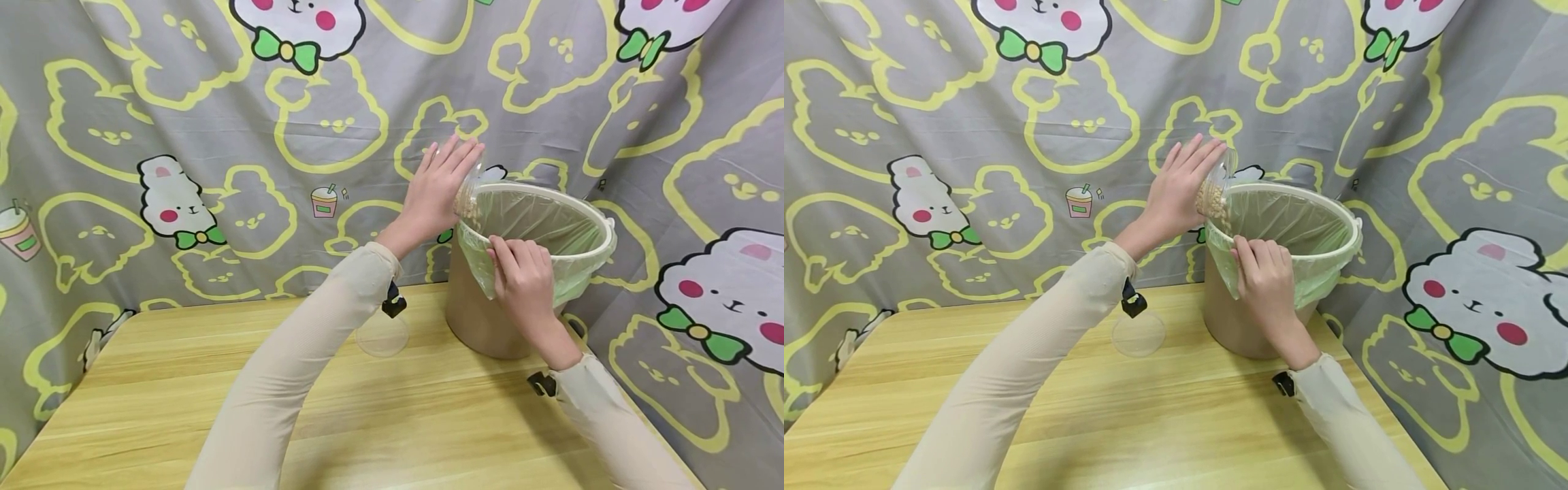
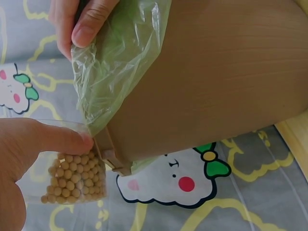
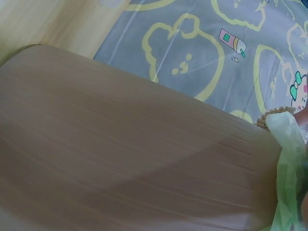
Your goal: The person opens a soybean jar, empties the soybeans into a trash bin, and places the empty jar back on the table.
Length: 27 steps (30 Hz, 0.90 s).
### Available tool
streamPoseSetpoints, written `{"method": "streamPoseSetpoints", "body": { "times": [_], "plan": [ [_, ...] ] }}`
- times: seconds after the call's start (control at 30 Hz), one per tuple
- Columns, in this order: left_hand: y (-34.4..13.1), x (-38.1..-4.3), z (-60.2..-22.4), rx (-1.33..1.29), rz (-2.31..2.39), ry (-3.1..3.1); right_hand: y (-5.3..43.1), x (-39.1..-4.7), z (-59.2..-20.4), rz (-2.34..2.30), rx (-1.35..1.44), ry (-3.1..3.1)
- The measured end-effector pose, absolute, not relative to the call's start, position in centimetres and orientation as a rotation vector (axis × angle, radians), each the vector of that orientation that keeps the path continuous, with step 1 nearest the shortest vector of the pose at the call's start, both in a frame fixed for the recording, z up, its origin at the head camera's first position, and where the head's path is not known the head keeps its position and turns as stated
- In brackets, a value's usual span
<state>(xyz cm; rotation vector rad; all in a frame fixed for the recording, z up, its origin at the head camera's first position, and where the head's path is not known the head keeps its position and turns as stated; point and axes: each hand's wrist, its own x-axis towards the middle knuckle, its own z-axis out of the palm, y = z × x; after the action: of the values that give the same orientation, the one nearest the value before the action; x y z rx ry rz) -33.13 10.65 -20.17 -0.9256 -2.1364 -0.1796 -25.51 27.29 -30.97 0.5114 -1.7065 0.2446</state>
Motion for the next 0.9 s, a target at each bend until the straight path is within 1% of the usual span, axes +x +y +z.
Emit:
{"method": "streamPoseSetpoints", "body": {
  "times": [0.47,0.9],
  "plan": [
    [11.05,-32.72,-20.11,-0.919,-0.062,-2.117,27.26,-25.48,-30.9,0.257,0.521,-1.702],
    [11.22,-32.53,-20.25,-0.976,-0.012,-2.068,27.24,-25.32,-30.8,0.262,0.526,-1.722]
  ]
}}
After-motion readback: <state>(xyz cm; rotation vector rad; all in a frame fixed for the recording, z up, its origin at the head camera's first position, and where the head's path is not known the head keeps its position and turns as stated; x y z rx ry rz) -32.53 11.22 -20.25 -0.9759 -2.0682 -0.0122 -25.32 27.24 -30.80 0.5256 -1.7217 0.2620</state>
